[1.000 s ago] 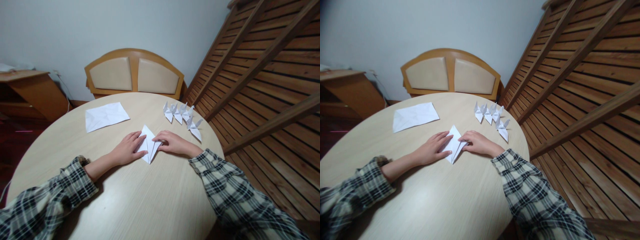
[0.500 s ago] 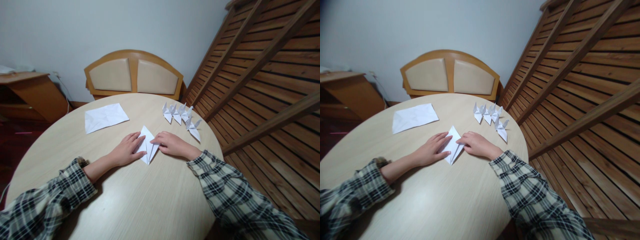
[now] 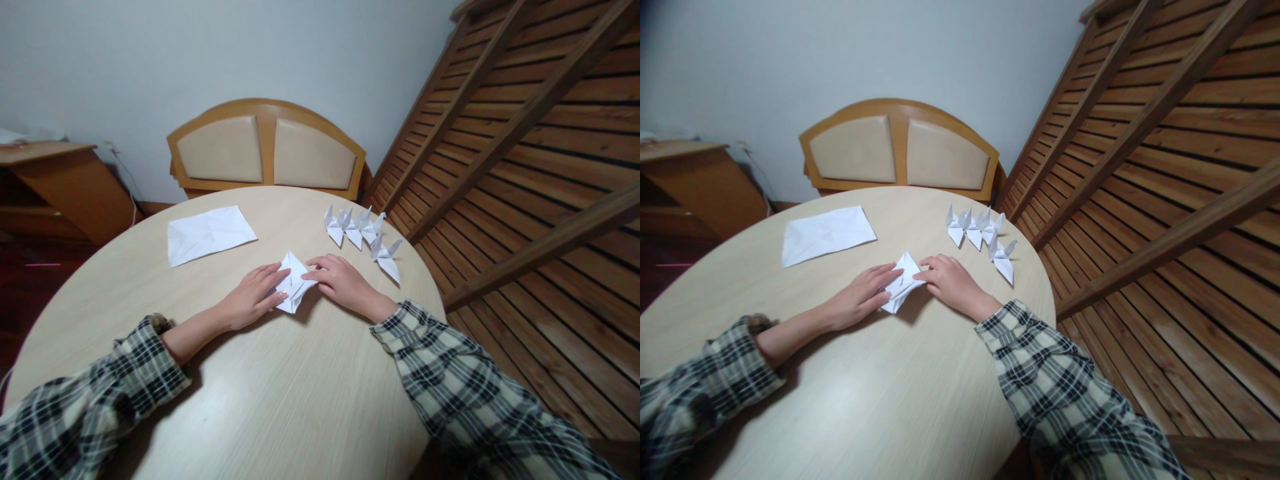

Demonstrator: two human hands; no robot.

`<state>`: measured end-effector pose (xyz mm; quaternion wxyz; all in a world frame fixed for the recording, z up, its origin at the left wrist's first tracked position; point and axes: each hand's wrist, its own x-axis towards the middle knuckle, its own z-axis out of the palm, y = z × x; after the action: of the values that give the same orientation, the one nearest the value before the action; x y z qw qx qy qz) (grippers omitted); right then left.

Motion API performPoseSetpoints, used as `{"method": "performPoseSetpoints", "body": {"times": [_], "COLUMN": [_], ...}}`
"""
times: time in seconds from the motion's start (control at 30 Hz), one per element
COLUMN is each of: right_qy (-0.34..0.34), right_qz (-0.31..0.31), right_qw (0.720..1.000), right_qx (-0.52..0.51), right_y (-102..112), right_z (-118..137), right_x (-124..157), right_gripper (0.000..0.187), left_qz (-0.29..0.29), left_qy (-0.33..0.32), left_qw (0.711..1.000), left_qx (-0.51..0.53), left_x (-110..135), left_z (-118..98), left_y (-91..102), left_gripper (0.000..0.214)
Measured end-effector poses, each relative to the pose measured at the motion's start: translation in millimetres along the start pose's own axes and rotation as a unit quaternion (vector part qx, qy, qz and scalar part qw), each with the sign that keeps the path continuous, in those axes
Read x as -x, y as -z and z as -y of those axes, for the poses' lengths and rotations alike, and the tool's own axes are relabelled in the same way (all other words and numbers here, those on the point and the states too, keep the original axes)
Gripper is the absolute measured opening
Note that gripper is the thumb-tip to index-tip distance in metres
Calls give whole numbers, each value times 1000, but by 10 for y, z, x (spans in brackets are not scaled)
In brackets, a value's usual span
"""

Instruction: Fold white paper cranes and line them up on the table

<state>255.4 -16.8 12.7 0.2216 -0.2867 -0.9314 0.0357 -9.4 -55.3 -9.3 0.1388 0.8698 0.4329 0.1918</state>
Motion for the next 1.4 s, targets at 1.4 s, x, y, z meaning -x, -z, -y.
{"method": "performPoseSetpoints", "body": {"times": [1.4], "right_qy": [-205], "right_qz": [-114], "right_qw": [860], "right_qx": [-452], "right_y": [-36], "right_z": [174], "right_x": [-58], "right_gripper": [28], "left_qz": [-28], "left_qy": [216], "left_qw": [804], "left_qx": [554], "left_x": [-83], "left_z": [-355], "left_y": [-54], "left_gripper": [36]}}
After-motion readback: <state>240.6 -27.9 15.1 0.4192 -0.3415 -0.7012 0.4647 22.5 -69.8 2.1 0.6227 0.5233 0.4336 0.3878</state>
